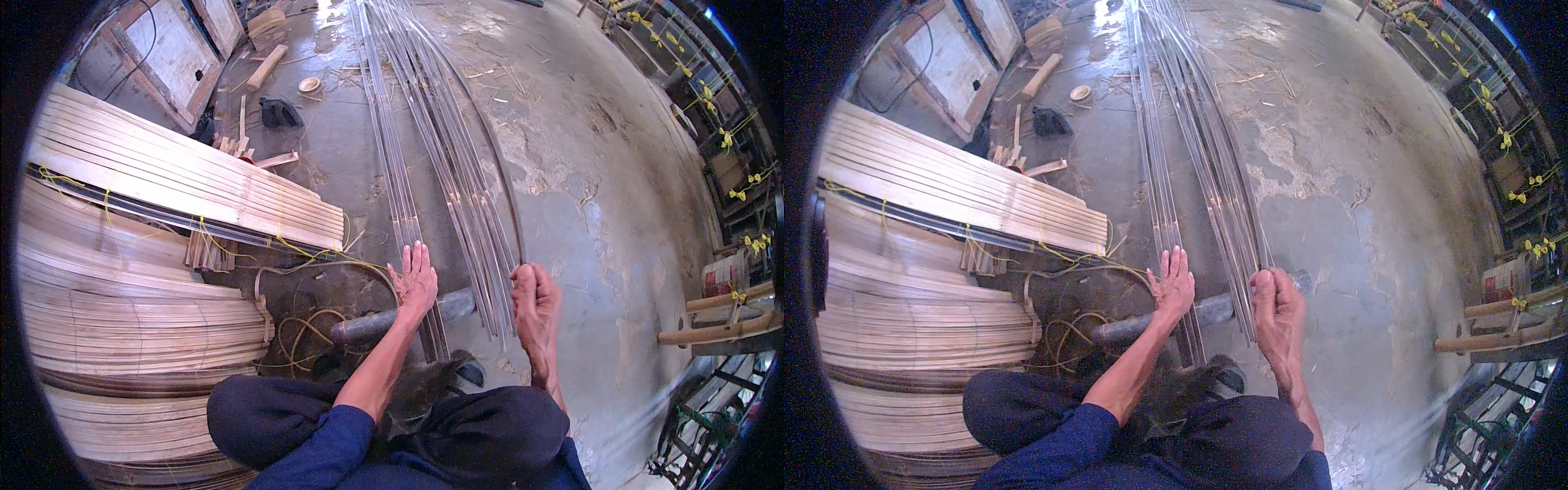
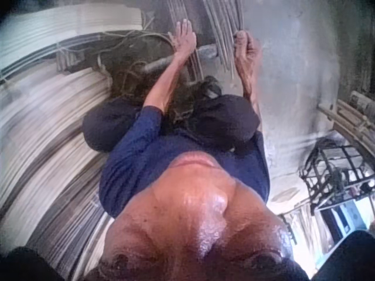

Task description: The person sits on the floor and weaves thin bamboo strips through a bundle of longer bamboo strips using both hands. The person repeatedly passes a strip under and over the bundle to create a woven pattern.

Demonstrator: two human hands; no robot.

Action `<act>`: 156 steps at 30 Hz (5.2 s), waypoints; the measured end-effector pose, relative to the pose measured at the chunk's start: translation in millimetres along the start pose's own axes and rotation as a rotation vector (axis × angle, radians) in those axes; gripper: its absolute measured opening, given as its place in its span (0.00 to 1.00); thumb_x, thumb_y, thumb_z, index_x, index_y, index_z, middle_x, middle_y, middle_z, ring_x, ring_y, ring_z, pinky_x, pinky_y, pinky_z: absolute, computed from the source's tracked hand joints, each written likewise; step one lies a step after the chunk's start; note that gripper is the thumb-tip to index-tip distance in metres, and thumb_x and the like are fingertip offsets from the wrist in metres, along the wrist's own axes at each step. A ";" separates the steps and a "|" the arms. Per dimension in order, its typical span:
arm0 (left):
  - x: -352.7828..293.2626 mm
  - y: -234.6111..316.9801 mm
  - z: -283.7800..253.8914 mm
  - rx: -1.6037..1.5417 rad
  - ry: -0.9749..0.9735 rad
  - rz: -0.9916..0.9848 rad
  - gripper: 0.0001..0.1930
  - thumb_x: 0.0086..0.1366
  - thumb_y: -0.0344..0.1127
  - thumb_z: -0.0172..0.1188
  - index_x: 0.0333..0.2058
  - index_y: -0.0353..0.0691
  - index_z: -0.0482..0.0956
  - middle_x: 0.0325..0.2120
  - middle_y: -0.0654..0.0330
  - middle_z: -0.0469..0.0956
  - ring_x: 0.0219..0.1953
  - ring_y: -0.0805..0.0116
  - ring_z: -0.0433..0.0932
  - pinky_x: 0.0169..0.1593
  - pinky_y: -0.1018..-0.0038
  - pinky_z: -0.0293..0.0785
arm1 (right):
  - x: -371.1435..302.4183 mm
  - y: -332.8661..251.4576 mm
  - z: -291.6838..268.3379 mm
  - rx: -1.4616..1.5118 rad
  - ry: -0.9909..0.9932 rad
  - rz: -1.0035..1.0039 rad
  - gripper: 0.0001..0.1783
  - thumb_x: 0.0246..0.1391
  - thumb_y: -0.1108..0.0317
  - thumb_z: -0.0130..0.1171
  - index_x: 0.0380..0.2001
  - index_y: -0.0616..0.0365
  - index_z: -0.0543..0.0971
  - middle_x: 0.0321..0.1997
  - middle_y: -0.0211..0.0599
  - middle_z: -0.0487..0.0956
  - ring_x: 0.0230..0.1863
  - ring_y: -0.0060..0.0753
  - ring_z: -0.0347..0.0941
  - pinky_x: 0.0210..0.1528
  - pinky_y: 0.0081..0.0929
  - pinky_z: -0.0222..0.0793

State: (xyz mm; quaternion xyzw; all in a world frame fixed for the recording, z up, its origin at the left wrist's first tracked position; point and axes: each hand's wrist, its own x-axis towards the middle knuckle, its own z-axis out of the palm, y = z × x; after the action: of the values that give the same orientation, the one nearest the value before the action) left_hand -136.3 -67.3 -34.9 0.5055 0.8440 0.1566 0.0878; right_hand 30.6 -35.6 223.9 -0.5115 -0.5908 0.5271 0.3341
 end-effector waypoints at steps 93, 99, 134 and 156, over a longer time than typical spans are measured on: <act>11.4 -5.7 6.4 -0.089 0.038 0.080 0.29 0.71 0.43 0.43 0.69 0.46 0.55 0.72 0.62 0.49 0.73 0.54 0.46 0.65 0.41 0.55 | -99.7 229.4 -68.7 -0.056 0.270 0.525 0.20 0.64 0.55 0.53 0.38 0.63 0.81 0.25 0.33 0.81 0.25 0.22 0.76 0.31 0.23 0.73; 11.5 -8.4 5.5 -0.112 0.051 0.106 0.29 0.71 0.43 0.45 0.69 0.45 0.56 0.71 0.60 0.51 0.73 0.53 0.47 0.66 0.43 0.54 | -88.3 259.7 -60.5 0.095 0.248 0.435 0.21 0.64 0.53 0.53 0.40 0.63 0.80 0.26 0.36 0.80 0.24 0.24 0.77 0.31 0.23 0.74; 4.6 14.1 -14.2 -0.079 -0.141 -0.064 0.34 0.70 0.44 0.45 0.72 0.49 0.46 0.73 0.66 0.41 0.75 0.61 0.39 0.69 0.38 0.41 | 196.6 285.3 -227.9 -1.039 0.068 -0.202 0.20 0.58 0.60 0.56 0.49 0.60 0.76 0.35 0.57 0.80 0.38 0.59 0.77 0.40 0.49 0.71; -0.2 5.0 -9.6 -0.115 -0.091 -0.057 0.33 0.70 0.44 0.45 0.71 0.49 0.47 0.73 0.66 0.41 0.75 0.62 0.38 0.69 0.37 0.41 | -28.1 133.4 45.7 -0.343 -0.055 -0.060 0.15 0.67 0.59 0.51 0.36 0.58 0.80 0.20 0.43 0.73 0.21 0.28 0.71 0.27 0.29 0.67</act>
State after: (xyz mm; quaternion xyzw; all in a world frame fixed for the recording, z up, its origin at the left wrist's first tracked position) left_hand -135.1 -67.0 -24.2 0.4821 0.8427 0.1790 0.1594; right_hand 28.6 -85.9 89.1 -0.5285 -0.6958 0.4222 0.2414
